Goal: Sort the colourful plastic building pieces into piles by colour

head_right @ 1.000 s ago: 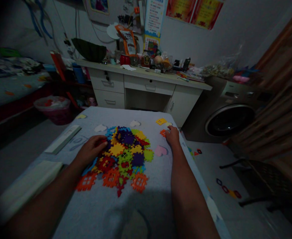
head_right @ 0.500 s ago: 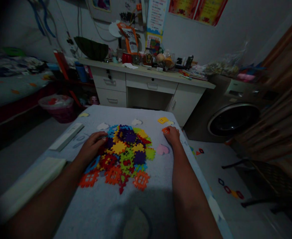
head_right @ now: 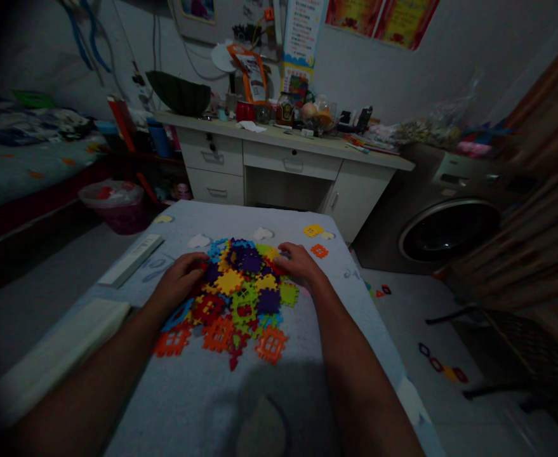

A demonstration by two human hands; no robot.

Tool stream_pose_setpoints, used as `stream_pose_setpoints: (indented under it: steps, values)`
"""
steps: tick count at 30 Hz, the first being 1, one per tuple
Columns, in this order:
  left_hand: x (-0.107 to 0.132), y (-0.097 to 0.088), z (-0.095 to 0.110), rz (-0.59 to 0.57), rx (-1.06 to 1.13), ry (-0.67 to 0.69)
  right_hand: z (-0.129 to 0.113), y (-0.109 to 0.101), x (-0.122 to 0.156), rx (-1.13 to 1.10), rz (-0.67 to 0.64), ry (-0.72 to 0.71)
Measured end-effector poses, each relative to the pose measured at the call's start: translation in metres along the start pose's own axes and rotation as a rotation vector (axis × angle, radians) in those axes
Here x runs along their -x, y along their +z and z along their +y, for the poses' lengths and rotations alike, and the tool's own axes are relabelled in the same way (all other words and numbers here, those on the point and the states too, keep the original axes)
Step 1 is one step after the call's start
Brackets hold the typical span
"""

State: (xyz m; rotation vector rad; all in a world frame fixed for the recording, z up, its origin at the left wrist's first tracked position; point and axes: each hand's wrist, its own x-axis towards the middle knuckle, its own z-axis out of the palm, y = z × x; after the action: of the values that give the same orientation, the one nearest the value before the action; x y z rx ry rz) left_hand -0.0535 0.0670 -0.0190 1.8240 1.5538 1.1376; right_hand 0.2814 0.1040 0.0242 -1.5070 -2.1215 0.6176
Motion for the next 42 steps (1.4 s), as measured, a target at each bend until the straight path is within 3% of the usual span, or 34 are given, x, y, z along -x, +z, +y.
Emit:
stream_pose_setpoints:
  steps: [12,18,26,34,42]
  values:
    - [0.001,-0.002,0.002,-0.022,0.005,0.0,0.001,0.006,0.001,-0.029,0.066,0.021]
    - [0.0,0.0,0.0,-0.025,0.0,-0.002,0.02,-0.003,-0.002,0.063,0.287,0.106]
    - [0.001,-0.001,0.002,-0.029,-0.01,0.013,0.072,-0.026,-0.021,0.163,0.594,0.352]
    - [0.001,-0.002,0.002,-0.022,-0.024,0.011,0.094,-0.029,-0.049,0.289,0.669,0.506]
    - [0.003,-0.002,0.007,-0.021,-0.002,0.02,0.104,-0.019,-0.047,0.31,0.666,0.589]
